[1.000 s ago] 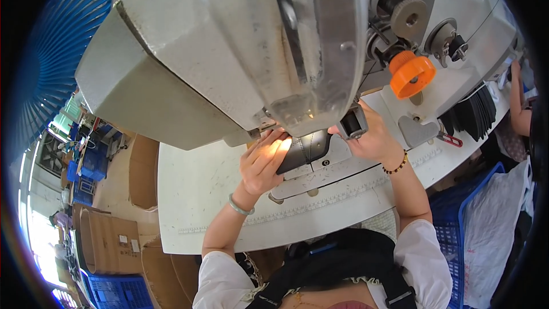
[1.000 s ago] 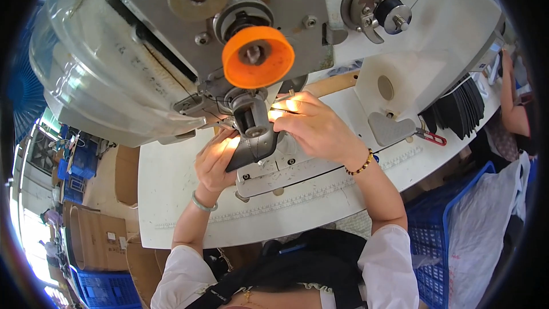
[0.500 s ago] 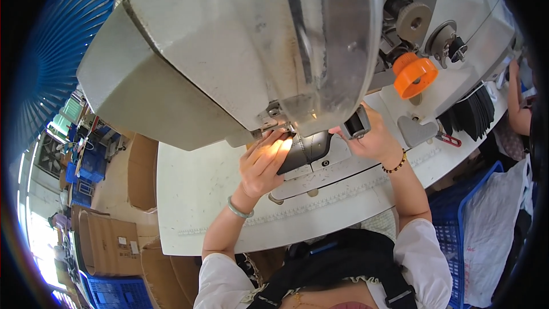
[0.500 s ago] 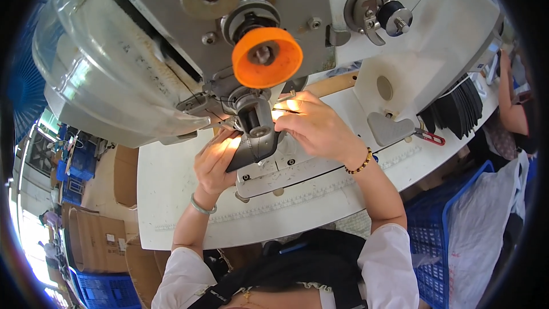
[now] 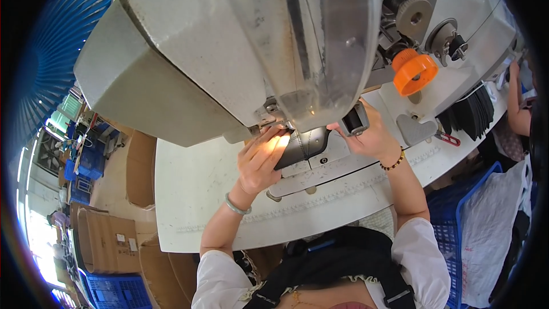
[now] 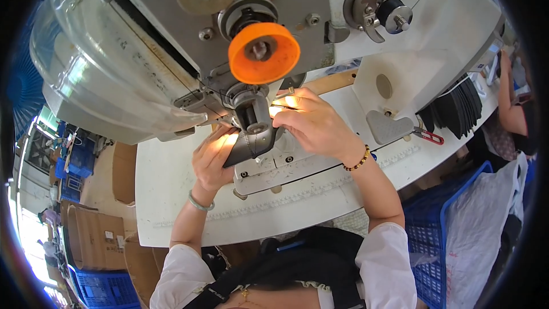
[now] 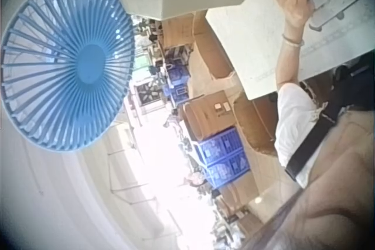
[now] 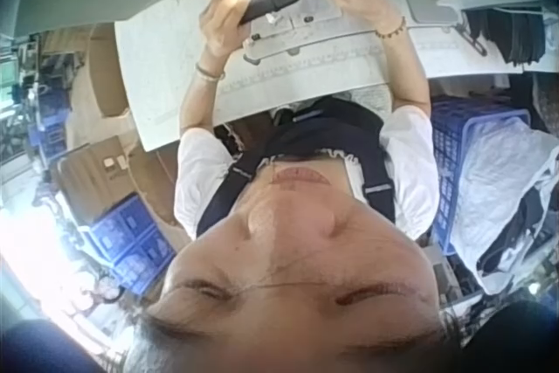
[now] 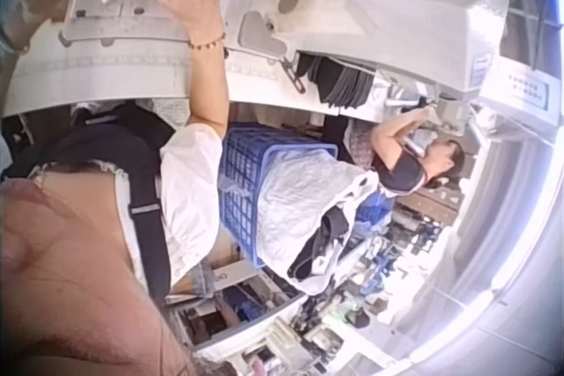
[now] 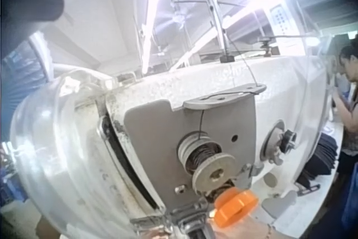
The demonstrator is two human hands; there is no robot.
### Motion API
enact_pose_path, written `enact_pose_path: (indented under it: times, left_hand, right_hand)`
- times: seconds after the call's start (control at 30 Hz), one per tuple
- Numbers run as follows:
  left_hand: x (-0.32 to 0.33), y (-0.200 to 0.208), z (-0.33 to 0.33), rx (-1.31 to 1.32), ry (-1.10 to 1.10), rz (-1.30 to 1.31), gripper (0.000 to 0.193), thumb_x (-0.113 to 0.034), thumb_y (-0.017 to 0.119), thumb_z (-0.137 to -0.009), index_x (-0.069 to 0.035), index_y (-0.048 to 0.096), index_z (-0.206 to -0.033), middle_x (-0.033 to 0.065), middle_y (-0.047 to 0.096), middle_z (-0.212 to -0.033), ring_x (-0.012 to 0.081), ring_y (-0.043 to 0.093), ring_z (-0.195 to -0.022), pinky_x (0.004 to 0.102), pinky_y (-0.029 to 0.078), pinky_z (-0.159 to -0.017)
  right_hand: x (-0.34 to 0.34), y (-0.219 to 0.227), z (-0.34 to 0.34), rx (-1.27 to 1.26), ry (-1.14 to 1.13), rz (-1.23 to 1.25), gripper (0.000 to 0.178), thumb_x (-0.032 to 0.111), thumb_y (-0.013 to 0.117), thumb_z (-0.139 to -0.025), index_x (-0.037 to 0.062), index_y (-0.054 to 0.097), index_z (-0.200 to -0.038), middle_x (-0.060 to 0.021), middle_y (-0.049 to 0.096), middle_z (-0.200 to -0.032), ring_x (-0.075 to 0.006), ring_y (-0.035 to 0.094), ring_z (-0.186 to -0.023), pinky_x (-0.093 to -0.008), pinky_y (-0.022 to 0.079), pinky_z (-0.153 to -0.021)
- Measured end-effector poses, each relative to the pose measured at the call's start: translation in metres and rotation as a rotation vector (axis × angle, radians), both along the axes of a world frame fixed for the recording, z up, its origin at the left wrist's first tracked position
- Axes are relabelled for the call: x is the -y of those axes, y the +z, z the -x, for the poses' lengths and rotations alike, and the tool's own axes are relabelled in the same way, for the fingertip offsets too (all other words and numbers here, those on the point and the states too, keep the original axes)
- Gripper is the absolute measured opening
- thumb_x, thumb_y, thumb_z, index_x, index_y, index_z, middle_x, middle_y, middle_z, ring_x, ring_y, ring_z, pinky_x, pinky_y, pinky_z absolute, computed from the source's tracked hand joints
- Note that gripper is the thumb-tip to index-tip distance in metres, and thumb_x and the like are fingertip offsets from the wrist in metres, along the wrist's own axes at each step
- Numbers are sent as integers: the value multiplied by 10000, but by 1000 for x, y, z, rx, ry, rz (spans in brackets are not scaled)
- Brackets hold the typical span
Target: Using a sewing machine to stitch together components of a shoe.
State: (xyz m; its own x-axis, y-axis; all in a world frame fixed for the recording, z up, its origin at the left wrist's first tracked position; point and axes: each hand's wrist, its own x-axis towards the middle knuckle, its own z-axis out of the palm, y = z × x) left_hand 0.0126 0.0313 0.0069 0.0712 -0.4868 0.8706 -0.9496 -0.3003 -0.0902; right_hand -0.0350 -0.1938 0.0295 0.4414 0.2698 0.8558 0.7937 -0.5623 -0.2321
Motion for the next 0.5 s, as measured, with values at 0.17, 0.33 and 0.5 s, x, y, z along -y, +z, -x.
enact_pose_path:
  times: [0.17,0.33,0.5]
  left_hand:
    - [0,0,1,-5,19,6,303,90,550,-564,39,606,-858,110,608,-858,282,613,-899,352,511,-759]
    - [1,-1,-1,4,17,20,279,86,563,-566,35,604,-837,111,611,-856,281,616,-891,350,509,-757]
    - [1,-3,-1,-15,28,42,285,94,564,-549,25,607,-822,108,611,-842,279,619,-875,352,509,-755]
  right_hand:
    - [1,-1,0,-27,11,-2,209,-19,626,-623,59,564,-807,-80,598,-881,-286,544,-868,-353,456,-786]
    - [1,-1,-2,-25,1,-4,201,-7,626,-637,70,563,-812,-70,602,-890,-293,543,-912,-353,452,-792]
    - [1,-1,-1,-35,-11,14,197,-4,623,-647,78,562,-816,-69,605,-908,-292,540,-939,-350,452,-792]
